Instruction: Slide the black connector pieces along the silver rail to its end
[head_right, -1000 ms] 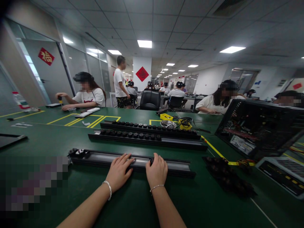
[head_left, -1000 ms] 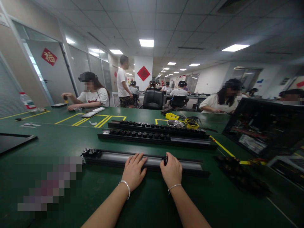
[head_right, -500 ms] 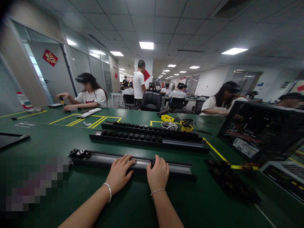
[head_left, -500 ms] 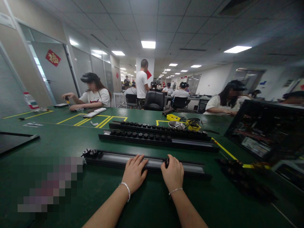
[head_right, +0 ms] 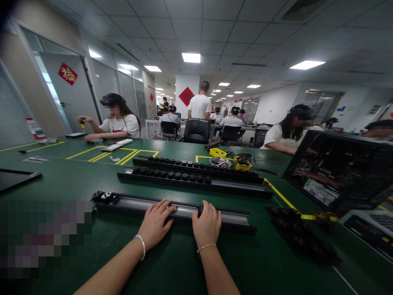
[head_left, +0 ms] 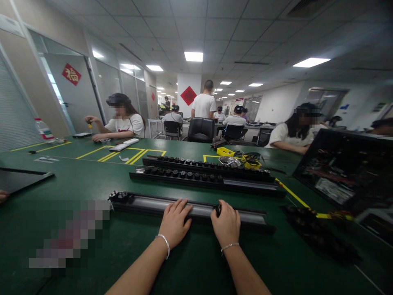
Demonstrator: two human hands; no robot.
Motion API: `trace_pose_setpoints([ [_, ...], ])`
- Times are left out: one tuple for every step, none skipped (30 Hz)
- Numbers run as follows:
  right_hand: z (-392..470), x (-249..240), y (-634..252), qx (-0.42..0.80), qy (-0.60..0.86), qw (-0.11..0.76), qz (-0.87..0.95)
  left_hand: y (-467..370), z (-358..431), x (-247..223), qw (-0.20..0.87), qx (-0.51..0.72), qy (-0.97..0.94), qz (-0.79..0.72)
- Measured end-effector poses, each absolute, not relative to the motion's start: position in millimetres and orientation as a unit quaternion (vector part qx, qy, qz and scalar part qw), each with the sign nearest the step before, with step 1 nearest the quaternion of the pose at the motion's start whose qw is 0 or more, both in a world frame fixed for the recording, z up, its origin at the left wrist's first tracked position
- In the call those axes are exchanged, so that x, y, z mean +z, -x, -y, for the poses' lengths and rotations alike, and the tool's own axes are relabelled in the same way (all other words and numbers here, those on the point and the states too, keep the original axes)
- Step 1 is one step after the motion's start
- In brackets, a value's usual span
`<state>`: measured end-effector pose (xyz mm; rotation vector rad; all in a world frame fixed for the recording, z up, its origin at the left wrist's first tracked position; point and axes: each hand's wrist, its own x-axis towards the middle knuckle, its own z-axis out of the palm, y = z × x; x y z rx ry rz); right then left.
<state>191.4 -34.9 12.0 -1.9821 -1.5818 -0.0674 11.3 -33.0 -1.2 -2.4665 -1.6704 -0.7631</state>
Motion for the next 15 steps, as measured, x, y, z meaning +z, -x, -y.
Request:
trace_pose_setpoints([
  [34.9,11.9,-191.5,-0.025,0.745,0.298,0.596,-11.4,33.1,-1.0,0.033,-0.248,0.802,0.543],
  [34.9,11.9,-191.5,-0.026,0.745,0.298,0.596,-11.4,33.1,-0.9,0.034,-0.248,0.802,0.543],
  [34.9,11.9,-191.5,-0.027,0.744,0.298,0.597,-11.4,33.2,-0.7,0.035,-0.249,0.802,0.542],
  [35.0,11.9,-191.5,-0.028,0.744,0.298,0.597,-11.4,33.2,-0.7,0.037,-0.250,0.802,0.542],
  [35.0,11.9,-191.5,-0.029,0.744,0.298,0.597,-11.4,33.2,-0.7,0.038,-0.251,0.802,0.541],
  [35.0,11.9,-191.5,-0.031,0.745,0.298,0.597,-11.4,33.2,-0.7,0.039,-0.252,0.802,0.541],
  [35.0,11.8,-191.7,-0.032,0.745,0.298,0.596,-11.3,33.1,-0.8,0.039,-0.252,0.802,0.541],
  [35.1,11.8,-191.9,-0.033,0.746,0.298,0.595,-11.3,33.1,-0.9,0.039,-0.251,0.801,0.541],
  [35.1,11.8,-192.3,-0.035,0.746,0.298,0.594,-11.3,33.2,-0.9,0.038,-0.250,0.801,0.542],
  [35.2,11.7,-192.8,-0.036,0.746,0.299,0.593,-11.4,33.2,-0.9,0.038,-0.249,0.801,0.543],
  [35.3,11.6,-193.5,-0.037,0.746,0.300,0.593,-11.4,33.4,-0.7,0.036,-0.248,0.801,0.544],
  [35.5,11.5,-194.3,-0.038,0.746,0.301,0.593,-11.5,33.5,-0.5,0.035,-0.247,0.801,0.544],
  [35.6,11.3,-195.2,-0.039,0.746,0.302,0.592,-11.6,33.7,-0.3,0.034,-0.247,0.801,0.544],
  [35.6,11.1,-196.1,-0.040,0.747,0.303,0.591,-11.7,33.8,0.0,0.034,-0.248,0.801,0.544],
  [35.7,10.9,-197.1,-0.041,0.747,0.303,0.590,-11.8,34.0,0.3,0.034,-0.249,0.801,0.544],
])
